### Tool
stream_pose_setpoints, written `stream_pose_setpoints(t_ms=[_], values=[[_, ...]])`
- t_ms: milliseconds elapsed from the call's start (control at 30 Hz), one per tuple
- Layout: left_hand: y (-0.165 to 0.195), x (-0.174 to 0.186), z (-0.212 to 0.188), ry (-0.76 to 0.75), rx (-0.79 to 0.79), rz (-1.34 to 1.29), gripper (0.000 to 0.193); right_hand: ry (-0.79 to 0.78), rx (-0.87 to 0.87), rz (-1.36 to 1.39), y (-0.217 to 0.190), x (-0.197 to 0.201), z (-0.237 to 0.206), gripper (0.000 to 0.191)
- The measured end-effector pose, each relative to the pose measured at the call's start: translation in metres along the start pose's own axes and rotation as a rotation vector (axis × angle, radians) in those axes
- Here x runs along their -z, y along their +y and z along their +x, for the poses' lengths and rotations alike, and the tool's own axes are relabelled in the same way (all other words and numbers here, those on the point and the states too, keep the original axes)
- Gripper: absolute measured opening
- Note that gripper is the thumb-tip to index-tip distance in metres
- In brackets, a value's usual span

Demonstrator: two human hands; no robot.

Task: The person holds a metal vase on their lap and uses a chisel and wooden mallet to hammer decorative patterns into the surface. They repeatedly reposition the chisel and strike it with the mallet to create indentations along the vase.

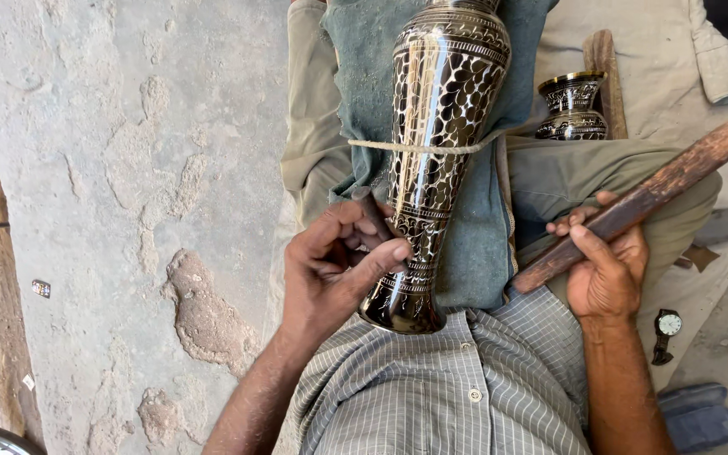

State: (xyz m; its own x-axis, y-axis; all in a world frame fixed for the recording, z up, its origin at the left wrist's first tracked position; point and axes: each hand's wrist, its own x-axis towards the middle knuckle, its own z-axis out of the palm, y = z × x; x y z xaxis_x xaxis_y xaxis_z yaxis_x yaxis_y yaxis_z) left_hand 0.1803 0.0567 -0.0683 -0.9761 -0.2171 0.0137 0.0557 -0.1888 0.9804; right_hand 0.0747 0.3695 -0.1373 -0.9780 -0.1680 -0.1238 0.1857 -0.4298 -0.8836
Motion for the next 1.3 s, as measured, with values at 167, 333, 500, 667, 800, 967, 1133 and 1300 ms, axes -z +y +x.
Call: stream_pose_setpoints(t_ms=[167,333,500,667,800,967,1133,1300], values=[[0.008,-0.014,0.006,0.034,-0.090,0.170,0.023,0.053,-0.022,-0.152,0.006,-0.001,0.003,0.052],[0.013,-0.023,0.010,0.041,-0.162,0.391,0.027,0.082,-0.053,-0.235,0.011,0.002,0.006,0.052],[0.017,-0.028,0.012,0.030,-0.184,0.467,0.027,0.094,-0.082,-0.262,0.012,0.002,0.007,0.050],[0.022,-0.030,0.012,0.034,-0.136,0.503,0.032,0.074,-0.080,-0.256,0.012,0.004,0.004,0.051],[0.025,-0.028,0.011,0.014,-0.183,0.558,0.034,0.079,-0.080,-0.256,0.015,0.009,0.003,0.052],[0.026,-0.028,0.008,-0.002,-0.152,0.532,0.030,0.102,-0.140,-0.296,0.005,0.007,0.003,0.054],[0.018,-0.040,0.006,0.045,-0.177,0.639,0.025,-0.005,-0.141,-0.109,-0.044,-0.022,-0.007,0.055],[0.018,-0.049,-0.002,0.129,-0.172,0.701,0.028,-0.310,-0.035,-0.765,-0.097,-0.052,-0.010,0.036]])
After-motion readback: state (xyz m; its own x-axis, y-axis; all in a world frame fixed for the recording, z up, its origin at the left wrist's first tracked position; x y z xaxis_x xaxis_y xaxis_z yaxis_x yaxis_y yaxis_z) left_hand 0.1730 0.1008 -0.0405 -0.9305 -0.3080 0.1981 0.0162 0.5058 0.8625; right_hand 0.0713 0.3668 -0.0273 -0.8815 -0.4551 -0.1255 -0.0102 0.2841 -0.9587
